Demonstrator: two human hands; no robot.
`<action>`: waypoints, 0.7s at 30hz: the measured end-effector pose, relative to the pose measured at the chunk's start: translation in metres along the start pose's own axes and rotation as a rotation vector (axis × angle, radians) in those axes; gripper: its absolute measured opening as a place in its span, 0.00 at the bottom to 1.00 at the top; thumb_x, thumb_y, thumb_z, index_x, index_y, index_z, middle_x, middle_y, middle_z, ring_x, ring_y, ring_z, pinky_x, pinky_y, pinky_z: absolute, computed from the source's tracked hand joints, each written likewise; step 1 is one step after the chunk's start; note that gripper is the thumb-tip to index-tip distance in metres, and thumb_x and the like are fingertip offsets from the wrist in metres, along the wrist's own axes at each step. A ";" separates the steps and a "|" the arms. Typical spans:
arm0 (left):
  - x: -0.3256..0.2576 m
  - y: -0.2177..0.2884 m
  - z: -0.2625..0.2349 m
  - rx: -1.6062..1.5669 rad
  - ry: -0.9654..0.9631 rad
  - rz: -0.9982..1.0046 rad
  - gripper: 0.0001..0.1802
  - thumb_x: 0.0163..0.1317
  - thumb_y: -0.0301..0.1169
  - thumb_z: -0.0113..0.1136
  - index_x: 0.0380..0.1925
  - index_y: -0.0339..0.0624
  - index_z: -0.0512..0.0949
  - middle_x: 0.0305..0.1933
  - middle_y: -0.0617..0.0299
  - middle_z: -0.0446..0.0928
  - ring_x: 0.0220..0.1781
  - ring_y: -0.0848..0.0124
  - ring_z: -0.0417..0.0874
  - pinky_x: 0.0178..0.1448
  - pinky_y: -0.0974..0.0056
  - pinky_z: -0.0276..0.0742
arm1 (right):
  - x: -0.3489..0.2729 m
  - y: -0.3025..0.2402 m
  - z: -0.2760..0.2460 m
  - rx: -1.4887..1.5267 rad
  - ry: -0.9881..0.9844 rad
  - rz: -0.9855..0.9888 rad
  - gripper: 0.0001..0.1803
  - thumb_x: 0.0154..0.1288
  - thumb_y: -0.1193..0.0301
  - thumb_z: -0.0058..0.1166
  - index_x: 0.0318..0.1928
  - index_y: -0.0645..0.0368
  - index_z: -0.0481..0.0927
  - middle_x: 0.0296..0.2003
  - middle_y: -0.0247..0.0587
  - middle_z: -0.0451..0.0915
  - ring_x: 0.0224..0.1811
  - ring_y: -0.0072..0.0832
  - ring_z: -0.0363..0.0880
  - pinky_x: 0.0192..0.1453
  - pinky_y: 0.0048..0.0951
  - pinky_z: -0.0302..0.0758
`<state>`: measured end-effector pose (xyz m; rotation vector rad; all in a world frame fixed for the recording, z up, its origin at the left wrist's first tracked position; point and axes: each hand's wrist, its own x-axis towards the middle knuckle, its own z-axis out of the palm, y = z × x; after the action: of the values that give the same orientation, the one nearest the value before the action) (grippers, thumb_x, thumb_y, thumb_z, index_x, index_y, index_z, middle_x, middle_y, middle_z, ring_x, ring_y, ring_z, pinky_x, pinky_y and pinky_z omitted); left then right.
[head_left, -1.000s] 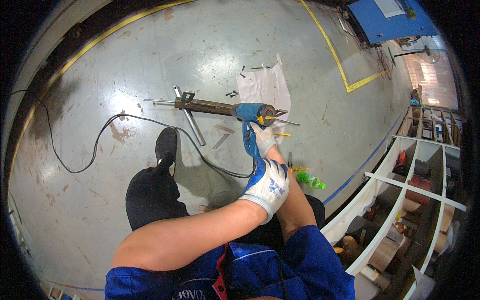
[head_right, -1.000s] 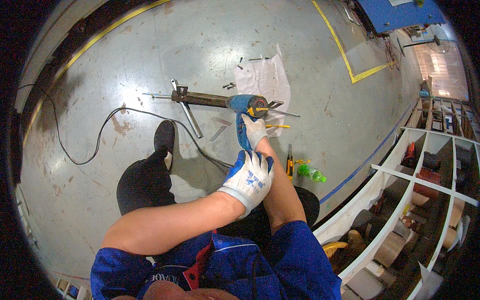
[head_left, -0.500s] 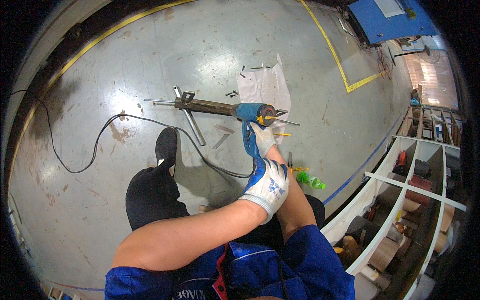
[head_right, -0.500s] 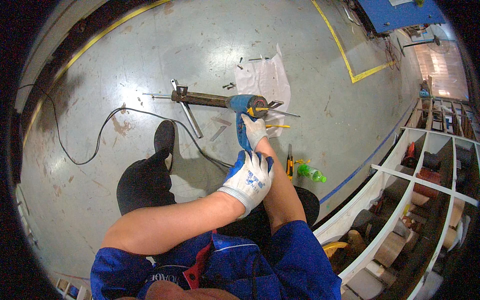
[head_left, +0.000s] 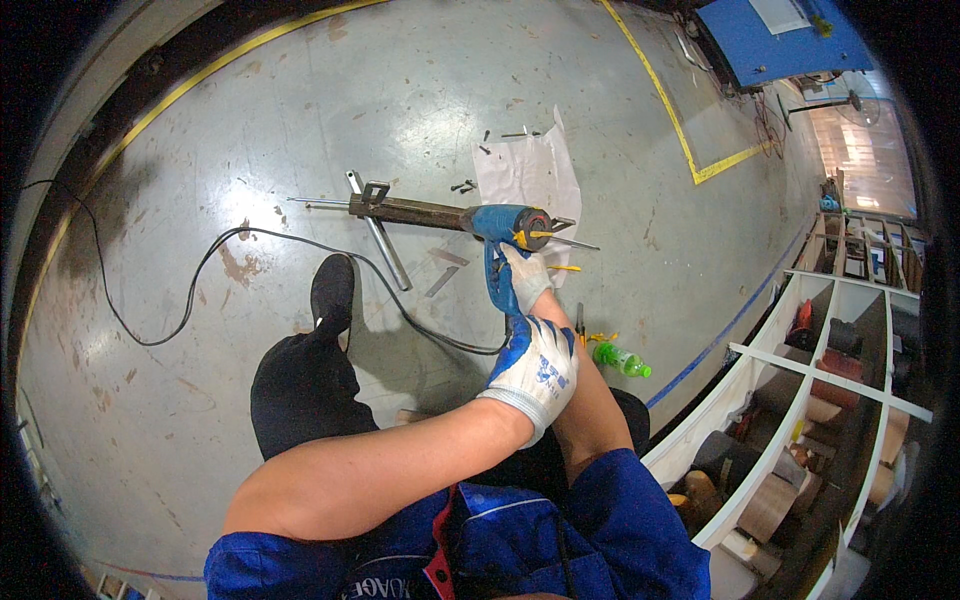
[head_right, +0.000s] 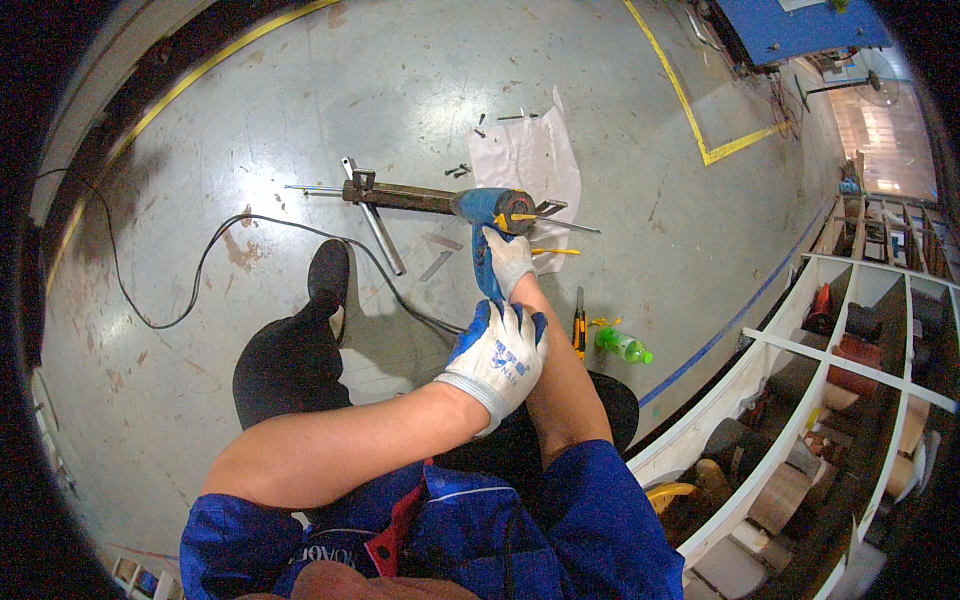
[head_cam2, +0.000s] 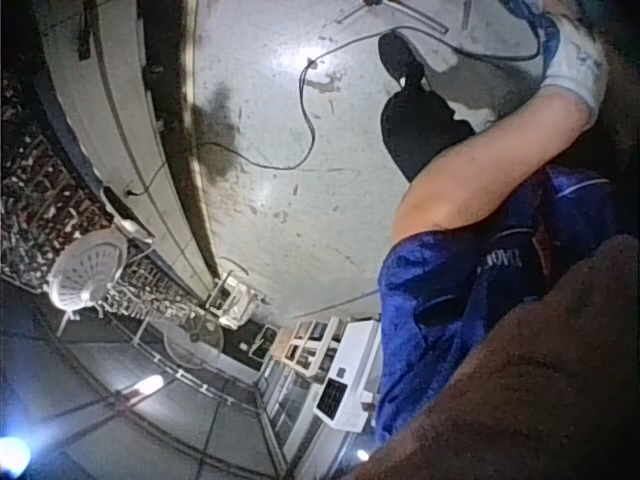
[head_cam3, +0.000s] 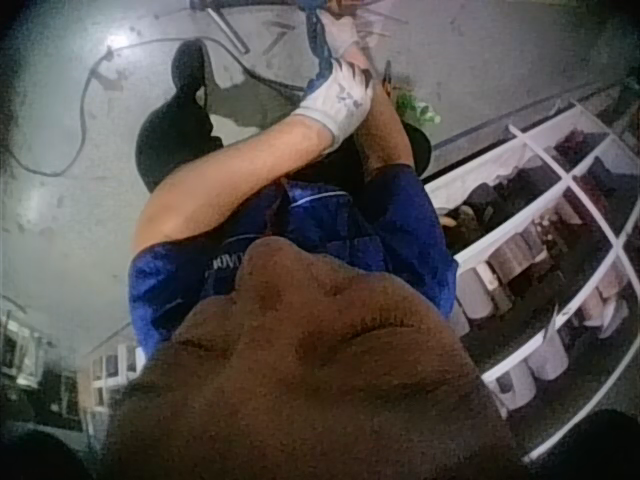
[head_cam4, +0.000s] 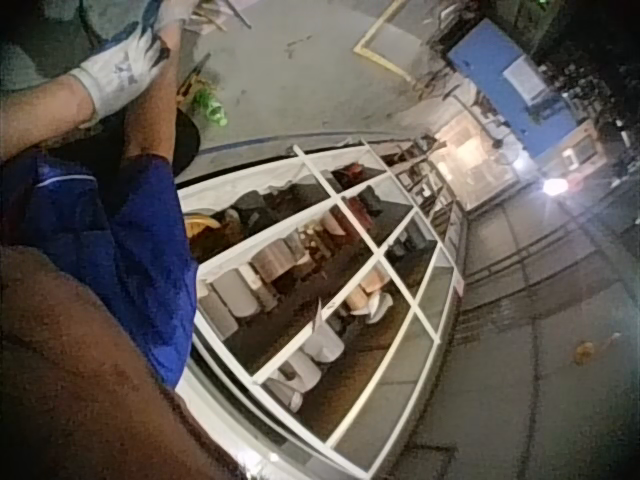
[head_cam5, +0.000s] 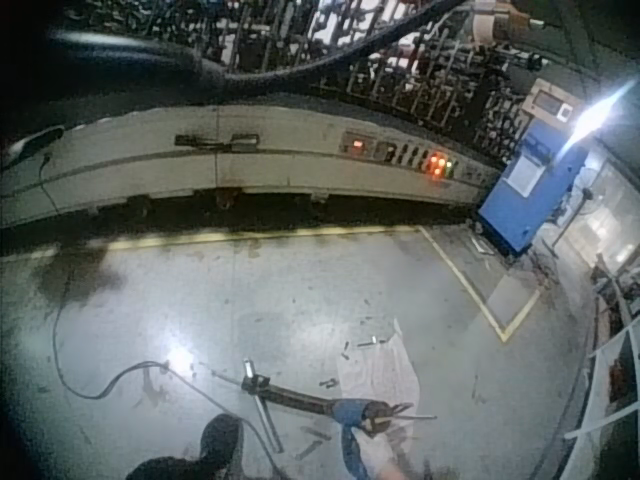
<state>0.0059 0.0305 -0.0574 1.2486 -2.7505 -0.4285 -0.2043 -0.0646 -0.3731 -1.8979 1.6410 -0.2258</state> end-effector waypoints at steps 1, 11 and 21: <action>0.000 0.000 -0.001 0.000 -0.002 0.005 0.13 0.65 0.32 0.52 0.42 0.36 0.80 0.40 0.48 0.81 0.43 0.54 0.83 0.49 0.51 0.73 | -0.001 0.006 0.001 -0.077 0.014 -0.024 0.21 0.80 0.68 0.42 0.67 0.42 0.79 0.52 0.52 0.80 0.52 0.43 0.83 0.54 0.39 0.81; -0.005 -0.006 0.000 0.018 -0.033 -0.033 0.13 0.65 0.32 0.53 0.42 0.37 0.80 0.40 0.49 0.81 0.42 0.55 0.83 0.48 0.51 0.74 | 0.006 -0.015 0.008 -0.496 -0.031 -0.171 0.23 0.77 0.69 0.43 0.67 0.42 0.78 0.51 0.59 0.81 0.46 0.51 0.83 0.53 0.44 0.80; -0.008 -0.009 0.005 0.032 -0.014 -0.047 0.13 0.65 0.33 0.53 0.43 0.38 0.81 0.40 0.49 0.81 0.42 0.55 0.83 0.48 0.51 0.74 | 0.007 -0.094 -0.016 0.687 0.021 0.486 0.18 0.76 0.59 0.56 0.56 0.57 0.83 0.40 0.39 0.84 0.38 0.28 0.83 0.45 0.31 0.81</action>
<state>0.0167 0.0320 -0.0641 1.3252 -2.7545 -0.4007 -0.1314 -0.0723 -0.3110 -0.9661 1.6930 -0.5245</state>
